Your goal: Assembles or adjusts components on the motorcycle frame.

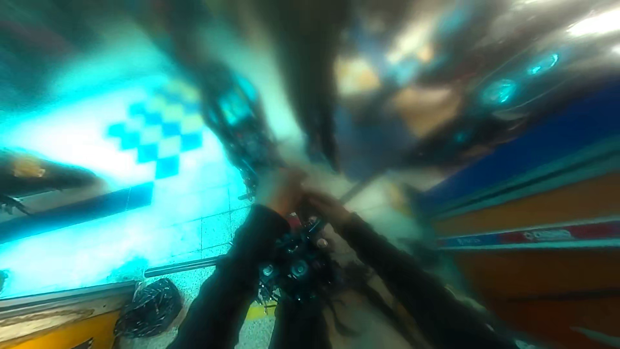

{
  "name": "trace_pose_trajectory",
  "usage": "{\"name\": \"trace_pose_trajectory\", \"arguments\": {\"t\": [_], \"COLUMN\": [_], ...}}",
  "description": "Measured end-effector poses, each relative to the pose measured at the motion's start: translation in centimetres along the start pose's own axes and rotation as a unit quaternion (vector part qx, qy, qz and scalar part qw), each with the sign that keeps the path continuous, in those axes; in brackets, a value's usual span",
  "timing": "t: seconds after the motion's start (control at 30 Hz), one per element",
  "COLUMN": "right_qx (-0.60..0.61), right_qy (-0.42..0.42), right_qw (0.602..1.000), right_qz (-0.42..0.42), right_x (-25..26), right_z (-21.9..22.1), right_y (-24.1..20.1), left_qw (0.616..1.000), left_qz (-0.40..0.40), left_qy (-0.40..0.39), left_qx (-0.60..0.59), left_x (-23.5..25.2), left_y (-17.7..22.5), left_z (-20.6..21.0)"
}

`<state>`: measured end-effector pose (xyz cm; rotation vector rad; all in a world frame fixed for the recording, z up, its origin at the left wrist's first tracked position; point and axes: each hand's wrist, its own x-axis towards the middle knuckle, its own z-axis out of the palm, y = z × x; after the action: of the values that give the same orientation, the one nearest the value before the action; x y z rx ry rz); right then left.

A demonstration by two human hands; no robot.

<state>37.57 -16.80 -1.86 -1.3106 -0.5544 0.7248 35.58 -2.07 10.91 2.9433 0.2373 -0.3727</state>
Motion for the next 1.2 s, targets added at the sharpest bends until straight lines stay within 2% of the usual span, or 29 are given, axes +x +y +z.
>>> {"name": "trace_pose_trajectory", "arguments": {"t": [0.07,0.13,0.3,0.47,0.57,0.7,0.77,0.87,0.97,1.07,1.13,1.2], "right_qx": [0.087,0.107,0.070,-0.022,-0.097,-0.088,-0.075,-0.088,-0.148,-0.236,-0.332,-0.399], "right_qy": [0.021,0.030,0.098,0.154,0.184,0.191,0.144,0.097,0.077,0.130,0.159,0.104], "right_qw": [0.996,0.993,0.987,0.970,0.957,0.955,0.970,0.985,0.986,0.957,0.914,0.893], "right_qz": [-0.028,-0.045,-0.107,-0.185,-0.203,-0.209,-0.183,-0.110,-0.033,-0.111,-0.171,-0.179], "right_x": [1.7,3.0,3.0,2.0,1.3,0.5,0.5,0.0,-1.3,-2.6,-4.0,-6.0], "right_z": [-0.3,0.0,1.2,2.8,3.2,3.7,2.7,1.7,2.8,3.9,2.5,-0.4], "right_y": [-1.1,-2.6,-2.6,-2.0,-2.1,-2.8,-2.8,-2.3,-0.7,-1.5,-3.8,-6.0], "left_qw": [0.999,0.995,0.972,0.921,0.897,0.862,0.880,0.925,0.947,0.958,0.952,0.946], "left_qz": [0.039,0.095,0.226,0.373,0.425,0.484,0.462,0.375,0.280,0.176,0.163,0.184], "left_qy": [-0.001,0.020,0.054,0.084,0.088,0.128,0.103,0.055,0.145,0.204,0.207,0.162], "left_qx": [-0.004,-0.012,-0.040,-0.075,-0.089,-0.078,-0.051,-0.011,-0.054,-0.098,-0.154,-0.214], "left_x": [0.6,1.0,1.8,3.1,3.7,4.3,4.0,3.3,1.3,-1.4,-3.1,-5.0], "left_y": [-1.3,-2.4,-3.9,-5.7,-5.9,-6.2,-6.0,-4.7,-3.2,-2.5,-3.3,-4.7], "left_z": [0.6,1.2,1.5,2.1,2.3,2.3,2.1,1.1,-1.6,-4.3,-3.6,-1.8]}}
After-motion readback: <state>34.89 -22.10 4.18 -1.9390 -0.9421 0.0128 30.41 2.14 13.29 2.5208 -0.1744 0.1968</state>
